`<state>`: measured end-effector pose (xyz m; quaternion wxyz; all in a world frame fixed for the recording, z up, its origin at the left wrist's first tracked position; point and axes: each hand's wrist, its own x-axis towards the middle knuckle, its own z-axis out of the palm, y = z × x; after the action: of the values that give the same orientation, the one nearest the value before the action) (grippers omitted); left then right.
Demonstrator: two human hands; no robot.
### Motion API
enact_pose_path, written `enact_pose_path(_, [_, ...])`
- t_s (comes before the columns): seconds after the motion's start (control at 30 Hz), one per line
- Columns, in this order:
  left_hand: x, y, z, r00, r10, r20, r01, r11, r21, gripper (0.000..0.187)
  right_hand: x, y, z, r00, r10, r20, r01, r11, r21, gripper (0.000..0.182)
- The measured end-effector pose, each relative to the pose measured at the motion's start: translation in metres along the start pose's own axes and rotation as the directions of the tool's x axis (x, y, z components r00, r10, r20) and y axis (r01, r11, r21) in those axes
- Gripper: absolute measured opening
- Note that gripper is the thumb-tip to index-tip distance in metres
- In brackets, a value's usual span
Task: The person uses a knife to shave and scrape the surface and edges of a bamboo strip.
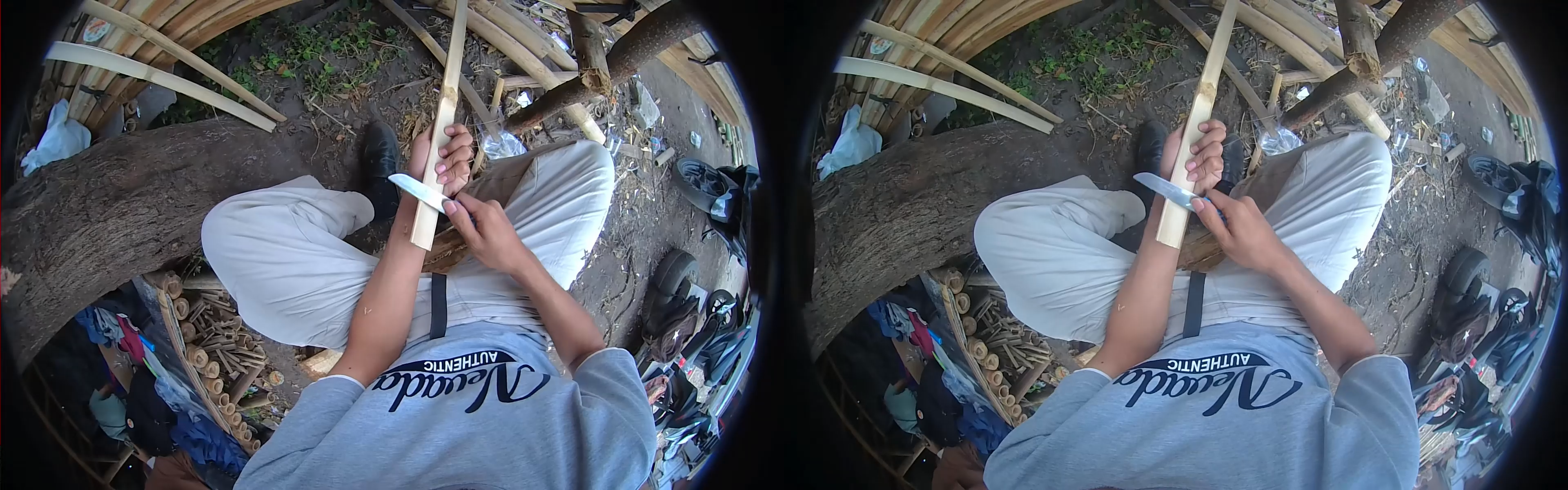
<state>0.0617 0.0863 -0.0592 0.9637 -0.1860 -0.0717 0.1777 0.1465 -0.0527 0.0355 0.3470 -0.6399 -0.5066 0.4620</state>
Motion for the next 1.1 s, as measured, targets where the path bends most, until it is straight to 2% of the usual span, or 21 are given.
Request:
enact_pose_path(0.07, [-0.003,0.0,-0.003,0.998,0.053,0.013,-0.052,0.996,-0.075,0.031,-0.018,0.004,0.011,0.946,-0.177,0.271,0.188,0.982,-0.016,0.035])
enact_pose_path(0.13, [0.001,0.001,0.0,0.997,0.035,-0.072,-0.038,0.999,-0.033,0.035,-0.042,-0.007,0.018,0.865,-0.212,0.455,0.249,0.968,-0.022,0.034])
enact_pose_path(0.17, [0.001,0.001,0.0,0.997,0.039,-0.074,-0.042,0.999,-0.035,0.035,-0.043,-0.013,0.016,0.908,-0.234,0.348,0.204,0.971,0.121,0.034])
enact_pose_path(0.2, [0.0,0.001,-0.002,0.999,0.024,-0.023,-0.025,0.999,-0.046,0.033,-0.038,-0.014,0.01,0.906,-0.231,0.354,0.2,0.972,0.122,0.034])
enact_pose_path(0.23, [-0.001,0.0,-0.003,1.0,0.008,0.028,-0.006,0.998,-0.057,0.031,-0.027,-0.012,-0.001,0.973,-0.107,0.204,0.089,0.992,0.092,0.035])
enact_pose_path(0.27, [-0.003,0.001,-0.001,0.998,-0.013,-0.057,0.011,0.999,-0.04,0.036,-0.018,-0.009,-0.009,0.999,0.021,0.04,-0.024,0.997,0.078,0.036])
enact_pose_path(0.3, [-0.001,0.002,-0.003,0.998,-0.016,-0.056,0.014,1.0,-0.02,0.036,-0.009,-0.007,-0.013,0.999,0.02,0.036,-0.023,0.997,0.076,0.036])
enact_pose_path(0.37, [0.001,0.004,-0.005,0.998,-0.022,-0.064,0.023,1.0,0.006,0.035,0.002,-0.001,-0.016,0.999,0.05,0.007,-0.049,0.994,-0.093,0.037])
enact_pose_path(0.4, [0.002,0.004,-0.004,0.997,-0.028,-0.065,0.029,1.0,0.01,0.035,0.003,0.001,-0.013,0.999,0.047,0.0,-0.047,0.995,-0.091,0.037])
enact_pose_path(0.47, [0.0,0.004,-0.004,0.999,-0.026,0.018,0.027,1.0,-0.012,0.029,0.003,0.005,-0.005,0.999,-0.006,0.044,0.007,1.0,-0.028,0.036])
enact_pose_path(0.53, [-0.005,0.001,-0.006,1.0,0.006,0.009,-0.005,0.999,-0.049,0.029,-0.013,0.005,0.005,0.994,-0.016,0.111,0.024,0.997,-0.069,0.035])
enact_pose_path(0.6, [-0.005,0.003,-0.006,1.0,0.028,-0.004,-0.028,0.999,-0.027,0.029,-0.032,-0.001,0.012,0.885,-0.289,0.366,0.33,0.943,-0.053,0.035])
enact_pose_path(0.63, [-0.005,0.004,-0.006,1.0,0.027,-0.008,-0.028,0.999,-0.027,0.029,-0.032,-0.004,0.01,0.885,-0.289,0.365,0.328,0.943,-0.049,0.035])
enact_pose_path(0.7, [-0.004,0.003,-0.005,0.999,0.011,-0.054,-0.012,1.0,-0.025,0.032,-0.035,-0.012,0.0,0.954,-0.098,0.285,0.07,0.992,0.108,0.035])
enact_pose_path(0.73, [-0.003,0.002,-0.005,0.997,0.001,-0.073,-0.003,1.0,-0.025,0.033,-0.026,-0.006,-0.003,0.993,-0.058,0.107,0.042,0.988,0.148,0.035])
enact_pose_path(0.8, [-0.002,0.002,-0.003,0.996,-0.042,-0.073,0.042,0.999,-0.002,0.034,-0.008,0.005,-0.013,1.0,-0.001,-0.016,0.002,0.999,0.046,0.036])
enact_pose_path(0.83, [0.0,0.003,-0.003,0.997,-0.045,-0.065,0.046,0.999,0.016,0.034,-0.002,0.006,-0.014,1.0,-0.006,-0.023,0.007,0.999,0.047,0.036])
enact_pose_path(0.9, [0.0,0.002,-0.002,0.997,-0.053,-0.063,0.056,0.998,0.041,0.034,0.005,0.008,-0.011,1.0,0.01,0.014,-0.009,0.998,-0.06,0.036])
enact_pose_path(1.0, [-0.004,0.001,0.001,1.0,-0.023,-0.017,0.021,0.995,-0.099,0.028,-0.003,0.012,0.0,0.994,-0.057,0.089,0.061,0.997,-0.046,0.036])
enact_pose_path(1.07, [-0.006,-0.002,0.002,0.997,0.077,-0.01,-0.077,0.983,-0.166,0.024,-0.021,0.012,0.009,0.932,-0.199,0.304,0.222,0.974,-0.042,0.034])
enact_pose_path(1.1, [-0.005,-0.002,0.006,0.997,0.074,-0.025,-0.077,0.99,-0.115,0.023,-0.034,0.007,0.014,0.907,-0.237,0.347,0.258,0.966,-0.016,0.034])
